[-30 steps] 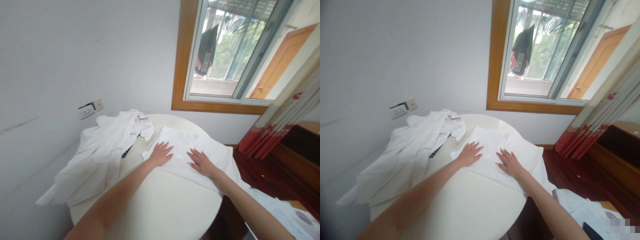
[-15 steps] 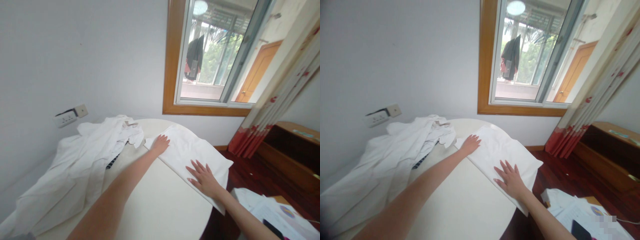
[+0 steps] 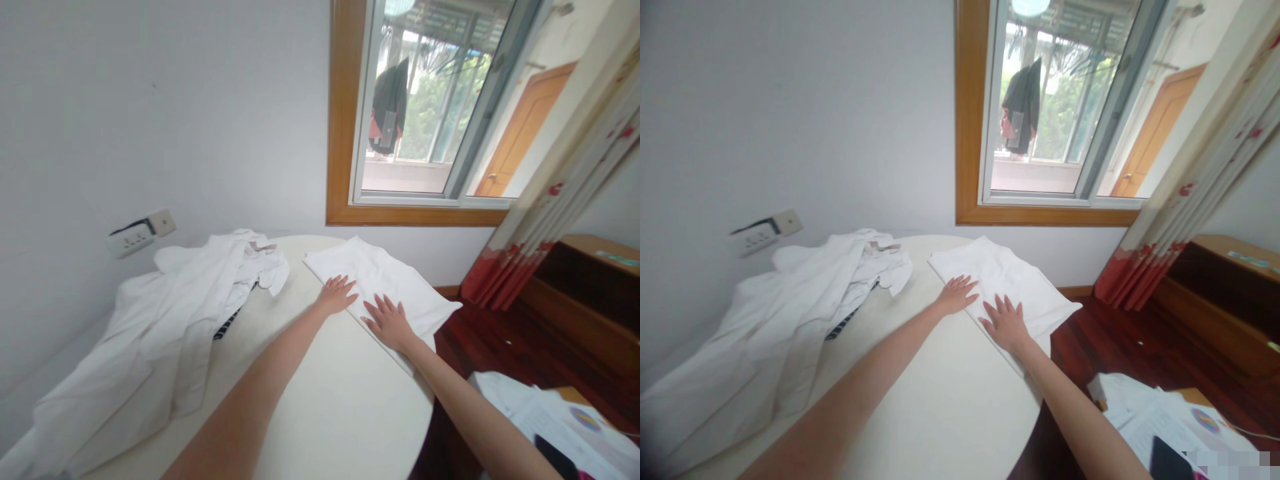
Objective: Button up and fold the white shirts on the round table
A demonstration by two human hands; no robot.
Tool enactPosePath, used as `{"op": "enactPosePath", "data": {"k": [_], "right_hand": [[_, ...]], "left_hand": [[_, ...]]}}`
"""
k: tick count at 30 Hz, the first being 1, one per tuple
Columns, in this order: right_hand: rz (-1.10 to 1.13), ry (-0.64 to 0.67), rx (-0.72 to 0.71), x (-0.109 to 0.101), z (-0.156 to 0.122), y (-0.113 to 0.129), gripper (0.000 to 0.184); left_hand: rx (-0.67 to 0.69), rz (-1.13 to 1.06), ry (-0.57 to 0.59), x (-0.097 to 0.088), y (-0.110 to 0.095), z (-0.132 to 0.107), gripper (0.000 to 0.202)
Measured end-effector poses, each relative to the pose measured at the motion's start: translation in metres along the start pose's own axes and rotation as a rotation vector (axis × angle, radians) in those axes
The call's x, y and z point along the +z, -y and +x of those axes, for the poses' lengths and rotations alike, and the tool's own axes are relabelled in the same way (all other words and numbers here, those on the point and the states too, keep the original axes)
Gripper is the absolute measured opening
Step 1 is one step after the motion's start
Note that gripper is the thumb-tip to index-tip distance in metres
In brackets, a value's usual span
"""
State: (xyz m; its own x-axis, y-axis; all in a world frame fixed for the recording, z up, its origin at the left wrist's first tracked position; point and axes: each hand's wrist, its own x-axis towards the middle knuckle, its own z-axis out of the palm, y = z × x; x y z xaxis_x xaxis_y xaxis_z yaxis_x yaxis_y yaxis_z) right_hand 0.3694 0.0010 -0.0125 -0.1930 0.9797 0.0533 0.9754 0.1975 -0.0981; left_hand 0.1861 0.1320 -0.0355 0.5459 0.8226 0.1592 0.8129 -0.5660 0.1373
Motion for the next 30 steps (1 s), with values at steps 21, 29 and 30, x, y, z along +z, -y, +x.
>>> {"op": "enactPosePath", "data": {"k": [21,29,30], "right_hand": [[-0.029,-0.005,0.041,0.012,0.06,0.014,0.065],[-0.045,-0.068,0.0,0.023,0.048,0.0,0.06],[-0.047,-0.061,-0.008,0.022,0.044,-0.002,0.06]], "left_hand": [[-0.12,0.116,-0.355,-0.041,0.044,-0.094,0.046],[-0.142,0.107,-0.383,-0.045,0.075,-0.177,0.046],[-0.144,0.099,-0.391,-0.046,0.076,-0.177,0.045]]}}
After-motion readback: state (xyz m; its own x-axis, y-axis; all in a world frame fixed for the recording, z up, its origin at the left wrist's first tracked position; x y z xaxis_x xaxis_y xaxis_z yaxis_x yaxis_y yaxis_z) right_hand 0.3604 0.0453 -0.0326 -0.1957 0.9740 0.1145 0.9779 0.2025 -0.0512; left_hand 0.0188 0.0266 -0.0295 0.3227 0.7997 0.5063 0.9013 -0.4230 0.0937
